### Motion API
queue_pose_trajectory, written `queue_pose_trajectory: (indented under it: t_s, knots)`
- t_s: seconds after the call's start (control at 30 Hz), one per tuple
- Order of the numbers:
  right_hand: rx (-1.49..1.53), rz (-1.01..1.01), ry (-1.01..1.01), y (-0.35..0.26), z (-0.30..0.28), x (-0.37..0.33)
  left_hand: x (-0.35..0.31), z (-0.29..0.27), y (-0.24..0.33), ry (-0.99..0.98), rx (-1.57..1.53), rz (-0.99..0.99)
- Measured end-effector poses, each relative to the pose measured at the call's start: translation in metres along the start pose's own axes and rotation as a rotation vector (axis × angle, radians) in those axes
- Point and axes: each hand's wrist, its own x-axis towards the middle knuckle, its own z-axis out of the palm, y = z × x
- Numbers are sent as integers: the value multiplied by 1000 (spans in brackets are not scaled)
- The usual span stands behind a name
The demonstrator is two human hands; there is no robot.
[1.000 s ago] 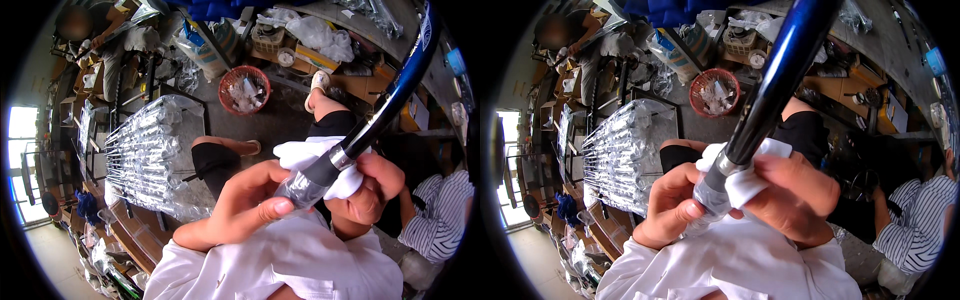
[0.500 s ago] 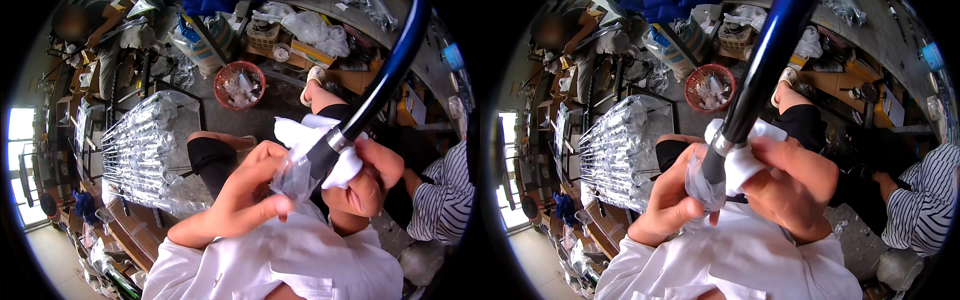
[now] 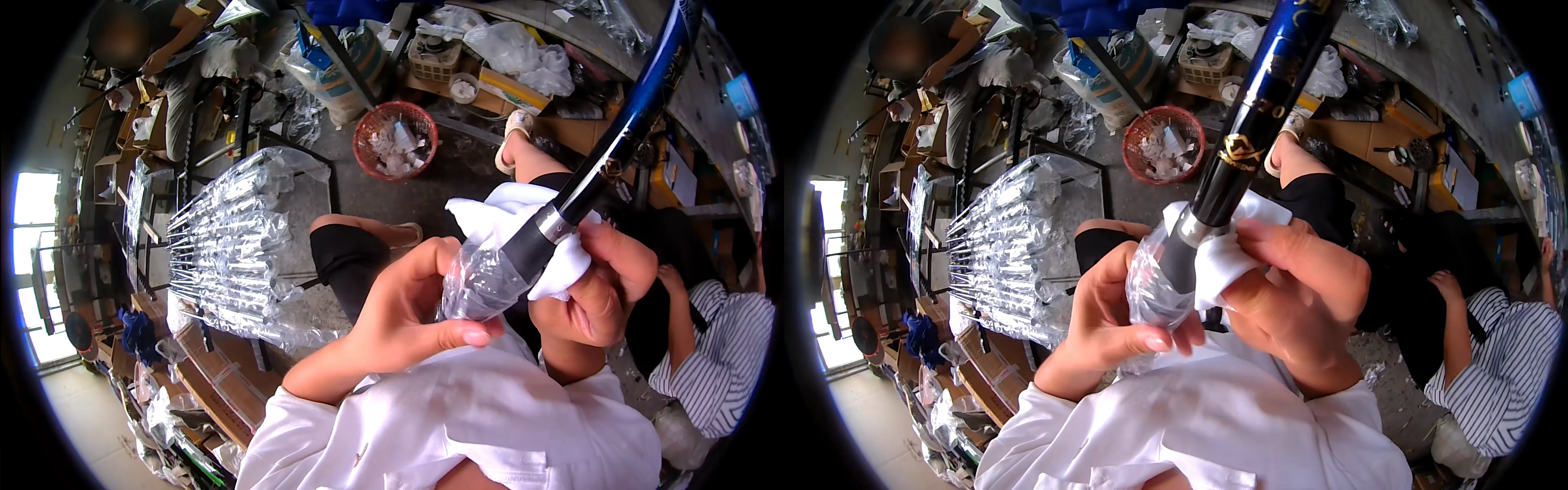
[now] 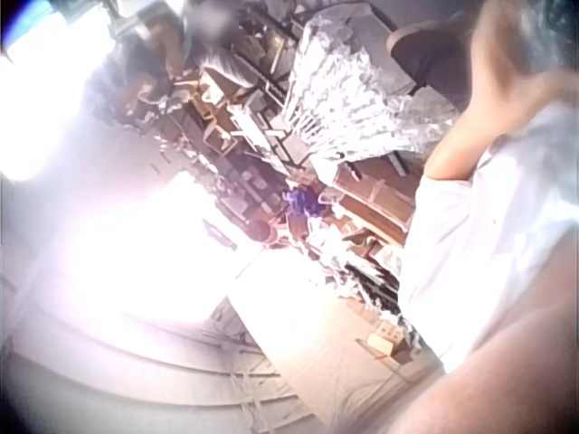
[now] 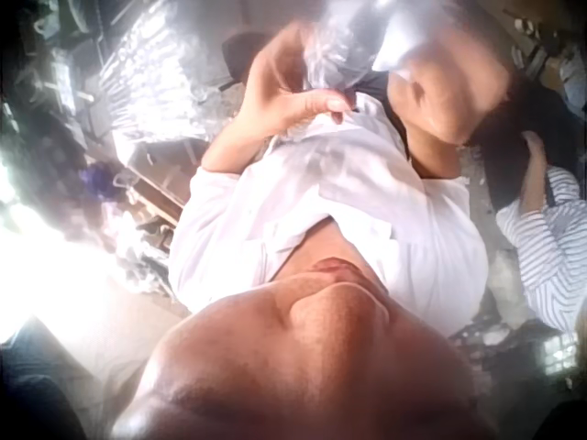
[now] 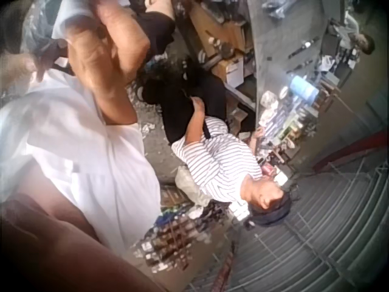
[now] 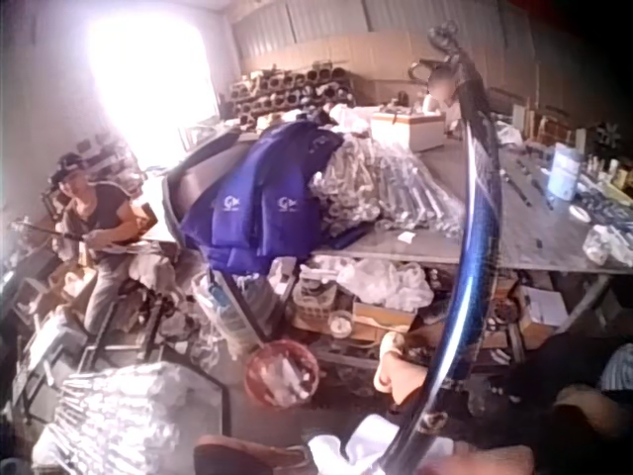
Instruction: The person sits on the floor in a workshop and wraps the handle of a fishing rod with plastic film. They use a white cloth to wipe the handle and smooth the plastic, then place the wrapped rod on a nearby table.
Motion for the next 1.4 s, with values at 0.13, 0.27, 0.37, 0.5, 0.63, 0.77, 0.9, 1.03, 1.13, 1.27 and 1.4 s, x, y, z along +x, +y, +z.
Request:
queue_pose_trajectory:
  t_s: [0.13, 0.27, 0.37, 0.5, 0.63, 0.77, 0.9, 1.03, 1.13, 1.27, 1.4]
  knots:
    - [-185, 81, -50, -3, -3, 5, -2, -14, -6, -76, -131, -45]
    - [-218, 201, -30, 10, 2, -4, -5, -23, 0, -96, -297, -78]
    - [11, 368, 40, 16, 5, -20, -6, -23, 5, -96, -314, -64]
    - [457, 643, 5, 12, 6, -26, -7, -19, 9, -40, -309, -26]
    - [834, 816, -185, -7, 19, -13, -9, -23, 6, -91, -418, -20]
    - [1004, 779, -334, -13, 28, -6, -12, -26, 8, -75, -348, 6]
    - [1159, 958, -337, -26, 37, 10, -19, -40, 2, -84, -254, 61]
    - [818, 718, -391, -14, 55, 22, -49, -67, -4, -51, 214, -27]
    - [691, 677, -489, -23, 74, 22, -70, -75, -25, 249, 256, 205]
    - [671, 767, -530, -14, 80, 4, -97, -103, -10, 669, 107, 398]
    - [642, 908, -550, -3, 75, -11, -137, -172, 5, 1290, 129, 557]
